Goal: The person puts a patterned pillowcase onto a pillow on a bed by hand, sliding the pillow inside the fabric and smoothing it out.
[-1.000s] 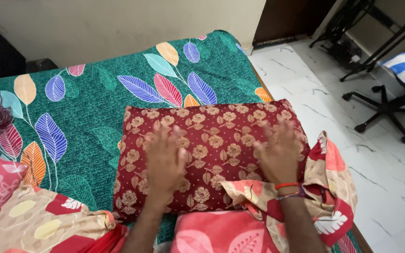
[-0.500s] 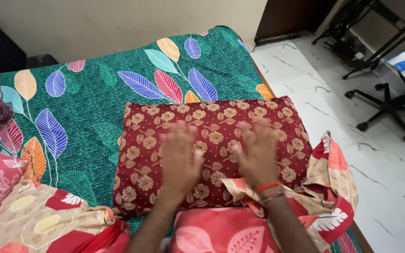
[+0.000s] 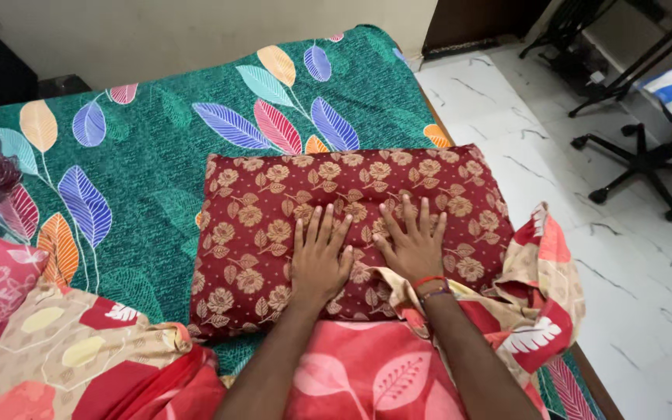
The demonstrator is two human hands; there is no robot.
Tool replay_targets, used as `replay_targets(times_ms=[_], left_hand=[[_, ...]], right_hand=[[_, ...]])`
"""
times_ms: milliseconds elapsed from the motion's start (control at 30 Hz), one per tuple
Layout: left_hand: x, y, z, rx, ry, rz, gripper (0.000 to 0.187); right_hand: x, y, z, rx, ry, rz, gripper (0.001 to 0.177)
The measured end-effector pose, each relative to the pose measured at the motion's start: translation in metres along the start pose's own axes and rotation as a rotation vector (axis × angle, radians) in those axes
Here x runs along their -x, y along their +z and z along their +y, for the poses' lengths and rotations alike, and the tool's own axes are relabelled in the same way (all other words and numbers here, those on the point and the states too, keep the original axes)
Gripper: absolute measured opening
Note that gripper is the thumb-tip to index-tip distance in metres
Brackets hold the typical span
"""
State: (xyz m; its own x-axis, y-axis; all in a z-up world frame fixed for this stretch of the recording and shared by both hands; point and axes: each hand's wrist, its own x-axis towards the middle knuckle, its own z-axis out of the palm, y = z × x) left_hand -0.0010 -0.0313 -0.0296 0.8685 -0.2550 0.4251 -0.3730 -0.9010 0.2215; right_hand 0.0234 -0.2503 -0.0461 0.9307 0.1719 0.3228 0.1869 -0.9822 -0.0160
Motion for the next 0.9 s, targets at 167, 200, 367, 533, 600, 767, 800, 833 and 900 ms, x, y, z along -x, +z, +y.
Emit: replay_targets(times_ms=[167, 200, 367, 533, 600, 767, 800, 833, 900], left_hand=[[-0.017, -0.003, -0.004, 0.002, 0.010, -0.034, 0.063], [-0.014, -0.010, -0.002, 0.014, 0.029, -0.041, 0.062], [-0.004, -0.064, -0.033, -0.013, -0.118, -0.118, 0.065], [0.040, -0.087, -0.101, -0.023, -0.621, -0.124, 0.098], [0.045, -0.078, -0.115, 0.099, -0.721, -0.122, 0.115], [0.016, -0.069, -0.157, 0.245, -1.000, -0.180, 0.137], [0.014, -0.064, -0.164, 0.306, -1.061, -0.210, 0.137], [0.009, -0.058, -0.171, 0.368, -1.118, -0.239, 0.137], [0.008, -0.051, -0.186, 0.506, -1.159, -0.329, 0.126]], right_hand=[[-0.026, -0.006, 0.011, -0.099, -0.015, -0.119, 0.072], [-0.027, -0.021, 0.018, -0.180, -0.017, -0.148, 0.073], [0.033, -0.114, 0.082, -0.167, 0.406, -0.057, 0.097], [0.099, -0.116, 0.138, -0.231, 1.041, -0.340, 0.133], [0.104, -0.088, 0.159, -0.255, 1.022, -0.531, 0.142], [0.112, -0.064, 0.172, -0.121, 0.917, -0.543, 0.114], [0.113, -0.067, 0.168, -0.094, 0.944, -0.492, 0.101], [0.114, -0.071, 0.165, -0.067, 0.974, -0.440, 0.089], [0.113, -0.077, 0.164, -0.175, 1.061, -0.282, 0.079]])
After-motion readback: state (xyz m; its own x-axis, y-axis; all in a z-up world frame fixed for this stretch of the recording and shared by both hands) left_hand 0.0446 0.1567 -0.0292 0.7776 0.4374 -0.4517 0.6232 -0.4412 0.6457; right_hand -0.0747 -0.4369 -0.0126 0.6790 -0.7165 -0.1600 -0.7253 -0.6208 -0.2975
